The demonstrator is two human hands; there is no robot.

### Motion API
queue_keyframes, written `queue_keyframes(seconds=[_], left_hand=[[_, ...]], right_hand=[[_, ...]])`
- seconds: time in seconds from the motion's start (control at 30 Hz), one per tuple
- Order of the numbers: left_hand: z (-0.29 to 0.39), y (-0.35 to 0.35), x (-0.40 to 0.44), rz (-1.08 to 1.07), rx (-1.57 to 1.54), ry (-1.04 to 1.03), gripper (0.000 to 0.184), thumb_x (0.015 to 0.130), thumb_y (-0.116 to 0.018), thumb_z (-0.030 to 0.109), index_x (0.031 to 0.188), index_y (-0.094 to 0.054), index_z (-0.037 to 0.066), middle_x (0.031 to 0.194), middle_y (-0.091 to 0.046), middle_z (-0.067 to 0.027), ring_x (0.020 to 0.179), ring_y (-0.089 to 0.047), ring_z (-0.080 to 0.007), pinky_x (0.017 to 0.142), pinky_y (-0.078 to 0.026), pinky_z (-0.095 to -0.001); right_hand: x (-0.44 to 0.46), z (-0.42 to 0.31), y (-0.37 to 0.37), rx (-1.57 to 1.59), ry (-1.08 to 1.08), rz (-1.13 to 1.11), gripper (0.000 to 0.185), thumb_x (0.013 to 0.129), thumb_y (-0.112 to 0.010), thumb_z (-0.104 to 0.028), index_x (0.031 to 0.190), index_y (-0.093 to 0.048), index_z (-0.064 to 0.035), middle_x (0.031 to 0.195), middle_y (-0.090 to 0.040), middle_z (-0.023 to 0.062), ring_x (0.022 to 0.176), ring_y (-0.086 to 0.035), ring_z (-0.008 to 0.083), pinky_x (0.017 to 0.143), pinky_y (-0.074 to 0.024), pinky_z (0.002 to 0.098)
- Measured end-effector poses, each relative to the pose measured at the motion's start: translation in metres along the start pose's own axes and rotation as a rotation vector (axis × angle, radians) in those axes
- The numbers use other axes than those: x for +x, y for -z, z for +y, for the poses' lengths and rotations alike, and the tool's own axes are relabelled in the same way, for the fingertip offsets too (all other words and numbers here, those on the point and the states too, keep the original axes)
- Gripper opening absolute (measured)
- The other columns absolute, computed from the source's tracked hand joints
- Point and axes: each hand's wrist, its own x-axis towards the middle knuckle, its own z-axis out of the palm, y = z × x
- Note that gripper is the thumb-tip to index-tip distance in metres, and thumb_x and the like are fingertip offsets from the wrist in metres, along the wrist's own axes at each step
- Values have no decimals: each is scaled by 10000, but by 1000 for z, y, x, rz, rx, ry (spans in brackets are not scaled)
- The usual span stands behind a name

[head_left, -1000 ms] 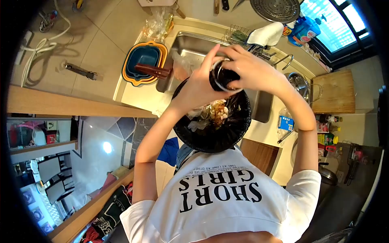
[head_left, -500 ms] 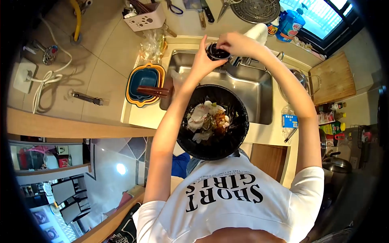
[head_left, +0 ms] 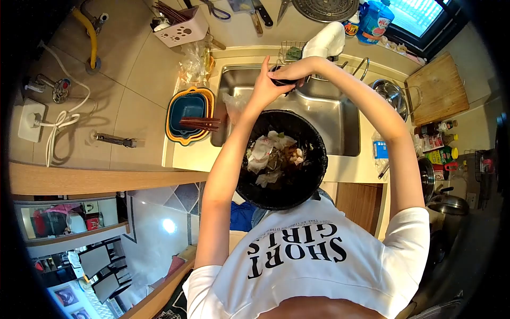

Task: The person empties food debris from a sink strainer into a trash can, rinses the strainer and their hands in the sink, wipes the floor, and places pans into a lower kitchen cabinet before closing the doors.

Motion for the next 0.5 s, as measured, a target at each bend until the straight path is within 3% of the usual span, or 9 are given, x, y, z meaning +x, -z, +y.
queue_keyframes(seconds=[0.2, 0.37, 0.5], left_hand=[[6, 3, 0, -23, -42, 43, 1019, 519, -771, 209, 1267, -129, -47, 1008, -520, -180, 911, -540, -230, 767, -442, -306], [6, 3, -1, -42, -54, 59, 1042, 509, -770, 214, 1264, -107, -61, 969, -541, -171, 889, -549, -238, 779, -433, -302], [6, 2, -2, -88, -69, 90, 1059, 496, -768, 212, 1267, -94, -58, 967, -551, -161, 900, -544, -243, 810, -410, -305]], right_hand=[[2, -4, -2, 29, -71, -12, 762, 781, -175, -654, 1207, -348, -47, 986, -522, 87, 808, -499, 162, 621, -456, 278], [4, 3, -5, 119, -28, -5, 805, 758, -203, -679, 1266, -268, -57, 1130, -468, 111, 928, -477, 174, 643, -459, 309], [11, 14, 1, 247, -88, -82, 697, 796, -271, -616, 1209, -342, -59, 1030, -510, 81, 849, -497, 138, 606, -455, 274]])
